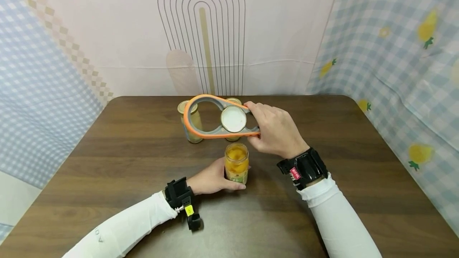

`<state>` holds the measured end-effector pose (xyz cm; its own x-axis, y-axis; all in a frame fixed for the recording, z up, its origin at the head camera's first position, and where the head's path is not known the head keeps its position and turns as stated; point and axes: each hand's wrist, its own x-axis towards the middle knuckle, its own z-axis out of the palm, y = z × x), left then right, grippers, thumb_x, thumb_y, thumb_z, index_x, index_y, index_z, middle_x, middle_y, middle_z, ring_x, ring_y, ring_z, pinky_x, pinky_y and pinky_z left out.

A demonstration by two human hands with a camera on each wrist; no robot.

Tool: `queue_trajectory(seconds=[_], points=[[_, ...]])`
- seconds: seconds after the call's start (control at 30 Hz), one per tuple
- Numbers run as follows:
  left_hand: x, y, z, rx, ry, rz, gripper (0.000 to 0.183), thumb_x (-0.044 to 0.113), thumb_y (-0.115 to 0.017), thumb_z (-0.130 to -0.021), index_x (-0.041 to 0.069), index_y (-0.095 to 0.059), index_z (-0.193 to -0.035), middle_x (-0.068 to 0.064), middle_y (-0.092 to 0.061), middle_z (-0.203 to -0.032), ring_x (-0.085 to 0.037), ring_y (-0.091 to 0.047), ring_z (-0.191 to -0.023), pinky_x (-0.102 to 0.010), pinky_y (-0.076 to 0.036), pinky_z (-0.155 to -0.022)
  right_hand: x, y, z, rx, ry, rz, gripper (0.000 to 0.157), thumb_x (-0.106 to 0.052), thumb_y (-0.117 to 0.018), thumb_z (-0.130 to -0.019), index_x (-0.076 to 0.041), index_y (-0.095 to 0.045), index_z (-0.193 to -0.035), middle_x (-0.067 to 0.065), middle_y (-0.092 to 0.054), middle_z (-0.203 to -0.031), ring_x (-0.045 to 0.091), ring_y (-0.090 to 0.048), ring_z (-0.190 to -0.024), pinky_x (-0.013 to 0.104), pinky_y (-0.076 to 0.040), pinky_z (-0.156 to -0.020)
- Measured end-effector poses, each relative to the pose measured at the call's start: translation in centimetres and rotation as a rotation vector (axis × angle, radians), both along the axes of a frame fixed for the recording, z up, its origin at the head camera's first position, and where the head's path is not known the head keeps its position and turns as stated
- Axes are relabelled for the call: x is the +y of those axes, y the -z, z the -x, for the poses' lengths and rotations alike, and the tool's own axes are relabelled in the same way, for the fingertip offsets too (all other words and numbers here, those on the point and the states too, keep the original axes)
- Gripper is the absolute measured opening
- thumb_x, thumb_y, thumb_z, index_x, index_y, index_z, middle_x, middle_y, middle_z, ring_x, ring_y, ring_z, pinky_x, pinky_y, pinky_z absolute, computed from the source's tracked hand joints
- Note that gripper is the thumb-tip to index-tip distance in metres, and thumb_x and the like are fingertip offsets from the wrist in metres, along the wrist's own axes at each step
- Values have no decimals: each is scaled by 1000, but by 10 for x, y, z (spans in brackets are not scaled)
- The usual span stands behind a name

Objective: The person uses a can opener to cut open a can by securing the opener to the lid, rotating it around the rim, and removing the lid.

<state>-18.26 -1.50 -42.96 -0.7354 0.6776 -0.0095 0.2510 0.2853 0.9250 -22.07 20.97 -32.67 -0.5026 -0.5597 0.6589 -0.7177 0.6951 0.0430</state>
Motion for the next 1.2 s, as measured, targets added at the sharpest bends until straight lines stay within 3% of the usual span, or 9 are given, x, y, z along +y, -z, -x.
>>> queue_trajectory(seconds=[0.33, 1.2], points=[[11, 2, 6, 6, 6, -38, 61, 17, -84, -85, 16, -51, -136, 0, -64, -120, -5, -61, -105, -23, -50, -98, 3, -2, -1, 39, 14, -41, 55, -14, -75, -68, 1, -61, -119, 15, -73, -104, 30, -72, -85, 46, -60, -68], [17, 5, 14, -29, 22, -41, 60, 17, -82, -87, 16, -50, -137, -1, -64, -121, -4, -60, -105, -21, -49, -97, 10, -7, -2, 44, 30, -42, 51, -9, -73, -67, 1, -62, -116, 14, -73, -100, 30, -71, -81, 46, -58, -65]])
